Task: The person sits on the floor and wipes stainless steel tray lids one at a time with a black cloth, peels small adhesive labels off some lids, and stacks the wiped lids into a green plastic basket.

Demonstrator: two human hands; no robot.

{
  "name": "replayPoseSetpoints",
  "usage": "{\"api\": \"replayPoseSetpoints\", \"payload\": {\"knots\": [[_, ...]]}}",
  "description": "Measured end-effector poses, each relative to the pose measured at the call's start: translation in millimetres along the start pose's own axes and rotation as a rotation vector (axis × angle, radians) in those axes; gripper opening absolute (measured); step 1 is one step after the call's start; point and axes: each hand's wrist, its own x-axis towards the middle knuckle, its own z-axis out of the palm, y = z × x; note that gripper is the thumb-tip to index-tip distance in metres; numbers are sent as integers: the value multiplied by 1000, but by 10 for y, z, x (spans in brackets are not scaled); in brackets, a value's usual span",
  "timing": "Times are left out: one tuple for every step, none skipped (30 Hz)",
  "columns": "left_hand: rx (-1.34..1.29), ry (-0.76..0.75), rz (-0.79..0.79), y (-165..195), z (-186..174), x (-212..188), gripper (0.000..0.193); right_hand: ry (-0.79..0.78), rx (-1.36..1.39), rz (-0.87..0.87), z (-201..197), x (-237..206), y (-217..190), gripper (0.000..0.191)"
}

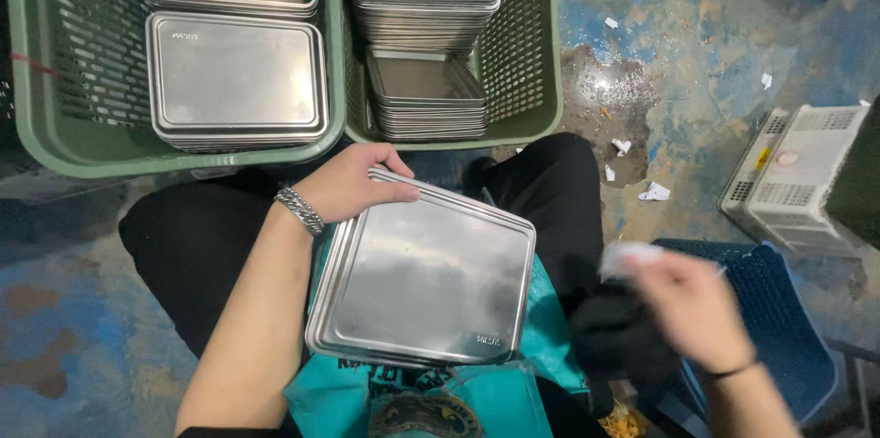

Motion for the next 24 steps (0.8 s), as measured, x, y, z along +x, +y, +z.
{"api": "replayPoseSetpoints", "payload": {"knots": [[7,-6,-7,9,-3,5,32,158,-62,157,-220,46,241,35],[13,-17,-15,18,11,16,32,236,-11,194,-433,118,517,36],[18,-25,-15,29,56,38,32,316,41,230,-625,204,803,37],[25,-31,-13,40,117,69,33,402,-40,211,-798,303,1080,45],[35,-35,-10,46,166,94,33,488,-117,189,-917,406,1335,53],[47,-37,-8,45,205,121,34,511,-47,161,-1012,501,1533,45],[59,-37,-7,36,232,139,35,532,24,131,-1095,600,1657,39],[71,-37,-7,19,250,157,35,551,94,101,-1146,659,1709,36],[56,-35,7,-8,259,174,34,514,124,105,-1167,690,1680,36],[40,-34,18,-46,265,187,34,473,152,111,-1160,675,1583,38],[24,-34,30,-93,272,208,33,434,182,116,-1110,620,1429,41],[-10,7,38,-146,286,241,32,438,253,73,-1036,529,1226,35],[-46,50,45,-206,311,283,34,440,324,29,-925,382,1002,32],[-83,92,52,-271,344,330,37,440,395,-13,-799,254,775,33],[-108,132,21,-341,381,384,40,441,306,-176,-617,134,570,26],[-132,169,-9,-410,421,444,43,442,216,-336,-380,-2,402,37],[-155,205,-35,-477,454,502,46,436,-376,-395,-160,-70,264,18],[-154,199,-9,-540,477,551,45,316,-311,-402,122,-141,148,28],[-153,192,16,-597,496,593,44,72,-257,-808,334,-64,46,36],[-149,184,41,-647,506,621,43,-146,-262,-906,531,-23,-62,39],[-155,174,64,-685,515,649,42,-82,-366,-1019,682,92,-184,42],[-163,167,87,-716,520,665,41,-18,-473,-1131,803,200,-333,45],[-171,163,112,-737,521,681,40,-9,-494,-1093,908,287,-510,48],[-192,161,122,-752,519,693,41,-4,-517,-1056,1004,366,-719,51]]}}
